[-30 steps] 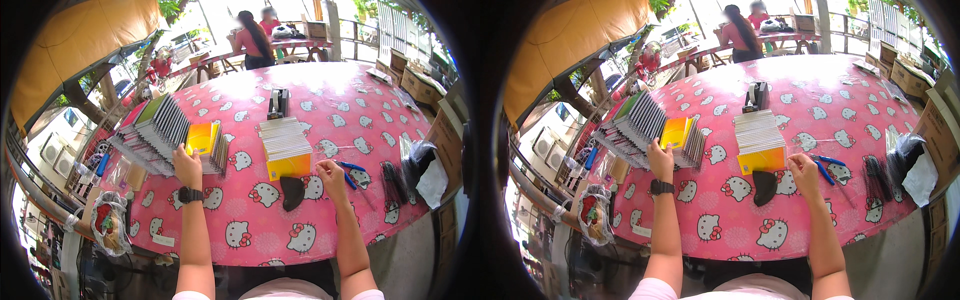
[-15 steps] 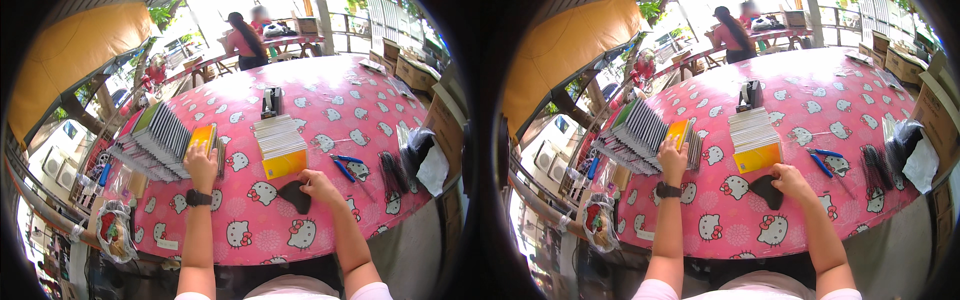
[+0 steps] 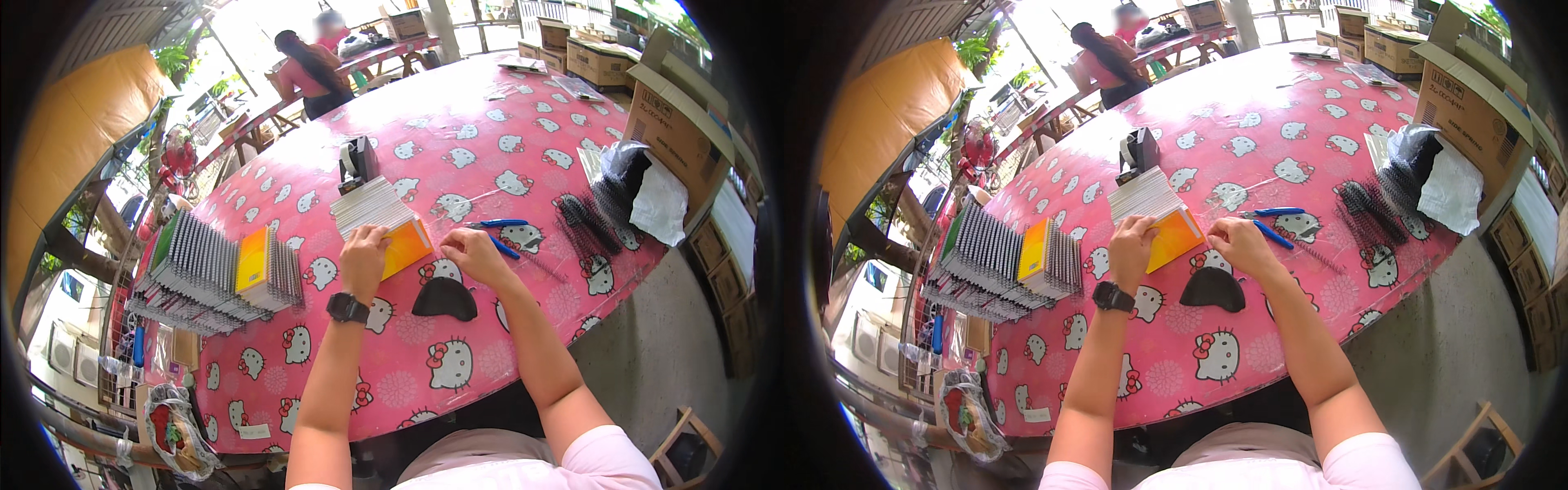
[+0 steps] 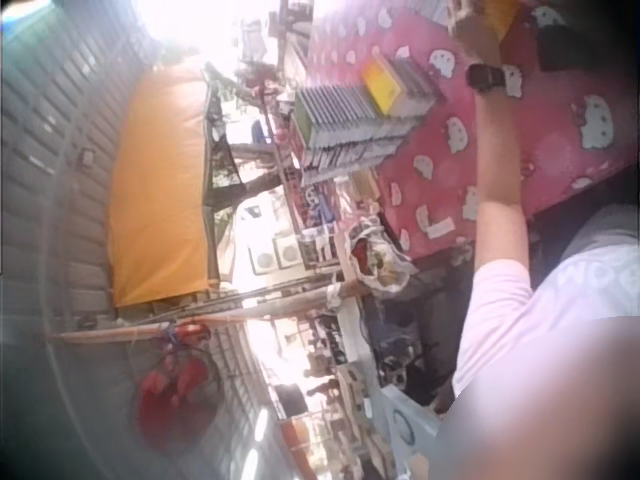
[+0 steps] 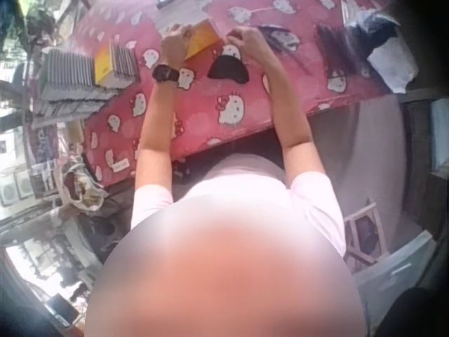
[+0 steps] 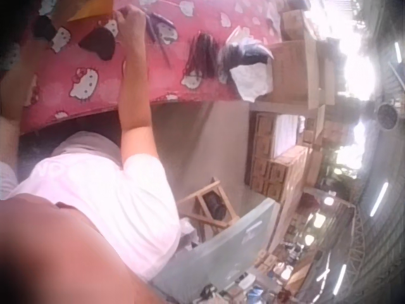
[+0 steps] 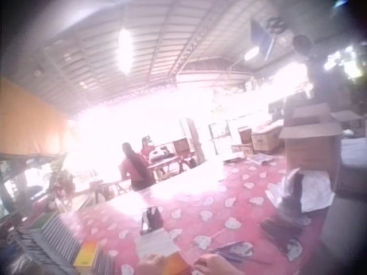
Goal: The person assembles spiral-bound notebooks by inserting a metal coil into the punched holes of yellow paper stacks. They repeatedly pick up a coil, thread it through the holes, and place the finished notebook onto a growing stack on the table.
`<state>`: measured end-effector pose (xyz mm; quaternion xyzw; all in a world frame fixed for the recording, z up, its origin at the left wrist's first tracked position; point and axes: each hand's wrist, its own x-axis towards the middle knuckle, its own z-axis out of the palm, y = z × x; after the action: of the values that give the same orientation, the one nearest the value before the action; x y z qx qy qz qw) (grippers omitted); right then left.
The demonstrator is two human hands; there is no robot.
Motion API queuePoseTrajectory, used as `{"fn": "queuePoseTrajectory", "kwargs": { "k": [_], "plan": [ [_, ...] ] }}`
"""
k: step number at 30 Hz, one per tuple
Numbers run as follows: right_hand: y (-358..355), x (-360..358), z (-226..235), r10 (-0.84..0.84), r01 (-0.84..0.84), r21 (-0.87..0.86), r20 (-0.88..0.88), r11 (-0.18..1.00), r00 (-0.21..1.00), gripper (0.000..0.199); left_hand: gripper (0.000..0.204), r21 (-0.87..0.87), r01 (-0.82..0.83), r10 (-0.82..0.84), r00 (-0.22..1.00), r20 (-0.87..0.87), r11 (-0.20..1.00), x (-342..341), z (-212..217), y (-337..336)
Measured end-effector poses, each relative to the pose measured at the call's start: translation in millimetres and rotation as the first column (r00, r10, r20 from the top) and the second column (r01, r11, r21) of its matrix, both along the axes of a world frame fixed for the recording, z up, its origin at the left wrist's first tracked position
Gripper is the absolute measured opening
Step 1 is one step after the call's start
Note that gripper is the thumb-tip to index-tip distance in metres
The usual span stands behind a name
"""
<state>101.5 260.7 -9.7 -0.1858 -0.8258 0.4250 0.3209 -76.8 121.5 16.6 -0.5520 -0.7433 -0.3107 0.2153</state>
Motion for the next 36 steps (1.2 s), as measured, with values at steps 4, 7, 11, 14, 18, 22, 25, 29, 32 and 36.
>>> {"fn": "queuePoseTrajectory", "kwargs": {
  "k": [4, 7, 11, 14, 18, 22, 25, 29, 32, 36],
  "plan": [
    [-11, 1, 13, -0.053, 0.047, -0.035, -0.179, 0.998, 0.982, 0.016, 0.014, -0.001, 0.039, -0.039, 0.980, 0.196, 0.999, 21, 37, -34],
    [-25, 2, 14, 0.028, -0.026, 0.012, -0.320, 1.000, 0.947, 0.019, 0.015, -0.194, -0.003, 0.039, 0.983, 0.182, 0.981, 42, 64, -83],
    [-46, -11, 12, 0.150, -0.166, -0.028, -0.310, 0.986, 0.939, 0.025, 0.015, -0.282, -0.101, 0.162, 0.966, 0.203, 0.954, 46, 25, -142],
    [-75, -24, 11, 0.227, -0.335, -0.293, -0.347, 0.895, 0.910, 0.026, 0.017, -0.293, -0.202, 0.250, 0.959, 0.135, 0.934, 57, 2, -145],
    [-117, -30, 0, 0.386, -0.503, -0.408, -0.338, 0.762, 0.858, 0.025, 0.020, -0.161, -0.097, 0.108, 0.993, 0.057, 0.982, 63, -6, -133],
    [-127, -36, -13, 0.375, -0.438, -0.473, -0.227, 0.764, 0.899, 0.021, 0.036, 0.012, -0.357, 0.357, 0.934, 0.032, 0.934, 72, 1, -145],
    [-137, -47, -24, 0.279, -0.440, -0.523, -0.360, 0.730, 0.890, 0.018, 0.044, 0.204, -0.266, 0.074, 0.758, 0.647, 0.942, 57, -30, -145],
    [-147, -48, -16, 0.216, -0.342, -0.430, -0.314, 0.836, 0.924, 0.017, 0.063, 0.185, -0.296, 0.141, 0.807, 0.573, 0.937, 64, -49, -140],
    [-140, -49, -11, 0.212, -0.323, -0.415, -0.291, 0.851, 0.933, 0.017, 0.067, 0.120, -0.392, 0.358, 0.904, 0.235, 0.912, 73, -41, -136],
    [-130, -51, -18, 0.254, -0.368, -0.421, -0.303, 0.829, 0.919, 0.018, 0.049, 0.049, -0.376, 0.378, 0.911, -0.167, 0.925, 88, -10, -118]
  ]
}}
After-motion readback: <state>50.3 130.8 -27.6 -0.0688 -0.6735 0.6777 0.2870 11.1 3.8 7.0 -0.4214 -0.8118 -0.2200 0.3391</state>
